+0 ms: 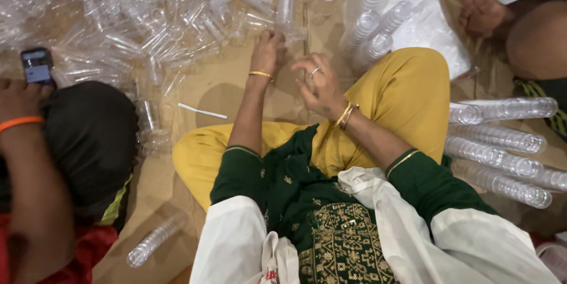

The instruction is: The person sits cross-legged on the floor surrounded by clear plastic tubes and inserts smaller plastic cylinders into larger ones, pressing them together to nest each pair, then sets the assembled tube aside and picks up the next parts.

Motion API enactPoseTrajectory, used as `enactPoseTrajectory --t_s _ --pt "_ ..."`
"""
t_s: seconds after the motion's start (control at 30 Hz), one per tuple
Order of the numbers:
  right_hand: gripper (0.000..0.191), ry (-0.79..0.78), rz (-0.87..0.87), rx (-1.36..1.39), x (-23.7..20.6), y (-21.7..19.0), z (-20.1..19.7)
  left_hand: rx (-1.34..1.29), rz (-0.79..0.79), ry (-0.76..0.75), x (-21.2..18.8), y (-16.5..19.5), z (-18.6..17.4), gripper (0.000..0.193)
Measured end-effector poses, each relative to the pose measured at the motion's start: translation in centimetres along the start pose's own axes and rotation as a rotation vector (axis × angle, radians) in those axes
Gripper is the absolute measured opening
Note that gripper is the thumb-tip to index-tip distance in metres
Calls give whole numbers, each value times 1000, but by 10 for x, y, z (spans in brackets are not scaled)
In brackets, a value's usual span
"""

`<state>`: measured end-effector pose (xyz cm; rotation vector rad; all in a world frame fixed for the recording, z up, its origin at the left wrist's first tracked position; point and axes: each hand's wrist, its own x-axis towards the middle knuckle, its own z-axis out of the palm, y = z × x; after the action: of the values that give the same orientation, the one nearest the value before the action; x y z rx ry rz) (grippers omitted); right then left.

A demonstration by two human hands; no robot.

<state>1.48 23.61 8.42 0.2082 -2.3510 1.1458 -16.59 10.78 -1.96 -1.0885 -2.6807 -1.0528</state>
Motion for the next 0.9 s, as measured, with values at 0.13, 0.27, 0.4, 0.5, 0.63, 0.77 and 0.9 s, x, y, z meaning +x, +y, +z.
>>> enactPoseTrajectory --t_s 0.13,0.27,0.4,0.5,0.63,0.77,0.9 --pt "41 -24 70 -64 0 5 1 -185 -95 35 -25 -19 -34 16" --pt "62 -83 282 112 4 6 6 -620 -431 -87 -59 -17 -74 9" --pt "78 -249 414 420 8 5 7 -812 -388 -279 -81 15 -89 10" --pt "71 -484 528 343 5 5 5 -819 -341 -319 -83 38 -91 12" --pt "50 -361 351 414 -2 17 7 -871 -378 -315 -86 46 -93 19" --pt "23 -269 443 436 -8 41 13 -1054 -329 -170 -90 39 -85 30" --pt "15 24 493 812 -7 57 12 -1273 -387 284 -87 23 -79 21"
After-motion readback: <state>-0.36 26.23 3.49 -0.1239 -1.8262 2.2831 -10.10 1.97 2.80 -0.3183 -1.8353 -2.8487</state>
